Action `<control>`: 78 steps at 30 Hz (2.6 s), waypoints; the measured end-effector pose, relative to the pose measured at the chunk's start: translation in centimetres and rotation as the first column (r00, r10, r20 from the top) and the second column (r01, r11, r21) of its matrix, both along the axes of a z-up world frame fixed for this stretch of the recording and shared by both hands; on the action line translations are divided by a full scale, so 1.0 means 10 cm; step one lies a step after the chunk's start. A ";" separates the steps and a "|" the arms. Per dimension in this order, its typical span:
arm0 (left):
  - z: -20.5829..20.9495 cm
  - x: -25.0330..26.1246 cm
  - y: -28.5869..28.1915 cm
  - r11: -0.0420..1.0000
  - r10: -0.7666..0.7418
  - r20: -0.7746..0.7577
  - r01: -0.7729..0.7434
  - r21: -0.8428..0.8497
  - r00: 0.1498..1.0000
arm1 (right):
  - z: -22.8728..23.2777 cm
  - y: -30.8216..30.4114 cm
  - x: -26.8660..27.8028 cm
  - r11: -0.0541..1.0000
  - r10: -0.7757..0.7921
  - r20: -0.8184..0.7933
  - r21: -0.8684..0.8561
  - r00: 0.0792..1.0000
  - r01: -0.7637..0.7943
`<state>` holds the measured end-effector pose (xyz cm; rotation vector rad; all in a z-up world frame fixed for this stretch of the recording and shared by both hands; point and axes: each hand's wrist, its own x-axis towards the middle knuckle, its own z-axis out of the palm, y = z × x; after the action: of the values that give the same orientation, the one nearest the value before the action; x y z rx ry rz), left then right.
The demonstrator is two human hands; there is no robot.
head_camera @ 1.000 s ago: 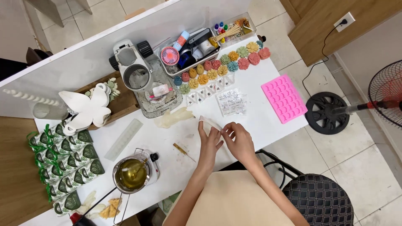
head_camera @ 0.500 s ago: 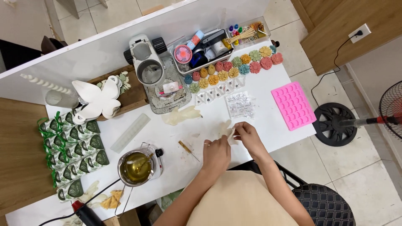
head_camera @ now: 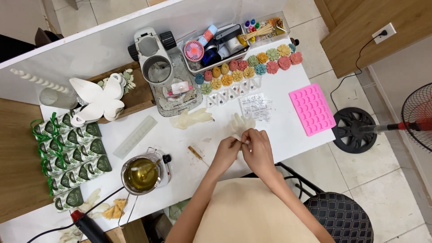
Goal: Putting on protective gloves and checking the state of melted wax in a pot on a workbench.
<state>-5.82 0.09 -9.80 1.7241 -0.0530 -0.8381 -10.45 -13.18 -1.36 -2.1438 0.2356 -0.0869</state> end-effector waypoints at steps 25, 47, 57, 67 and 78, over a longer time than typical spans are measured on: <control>-0.01 -0.13 -0.38 0.855 0.334 -0.258 -0.406 -0.322 0.907 | 0.07 -0.03 0.13 0.984 -0.152 -0.073 -0.104 0.986 0.144; -1.48 0.19 -0.59 0.521 0.085 -0.895 -0.785 -0.335 0.438 | 0.22 0.11 -0.01 0.987 -0.118 0.127 -0.097 0.985 0.131; -0.07 0.39 -0.54 0.443 0.218 -0.599 -0.624 -0.643 0.771 | 0.20 0.16 -0.08 0.984 -0.173 0.069 -0.025 0.982 0.175; -0.29 0.32 -0.68 0.794 0.453 -0.193 -0.492 -0.356 0.870 | -0.01 0.07 0.00 0.978 -0.191 -0.022 0.076 0.981 0.192; 0.02 0.37 -0.62 0.889 0.414 0.028 -0.398 -0.225 0.910 | 0.07 -0.15 0.26 0.959 -0.281 0.037 0.048 0.959 0.279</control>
<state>-2.14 -6.11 -9.56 1.4878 0.1589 -0.4380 -7.81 -14.66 -0.61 -2.0521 0.5112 -0.2898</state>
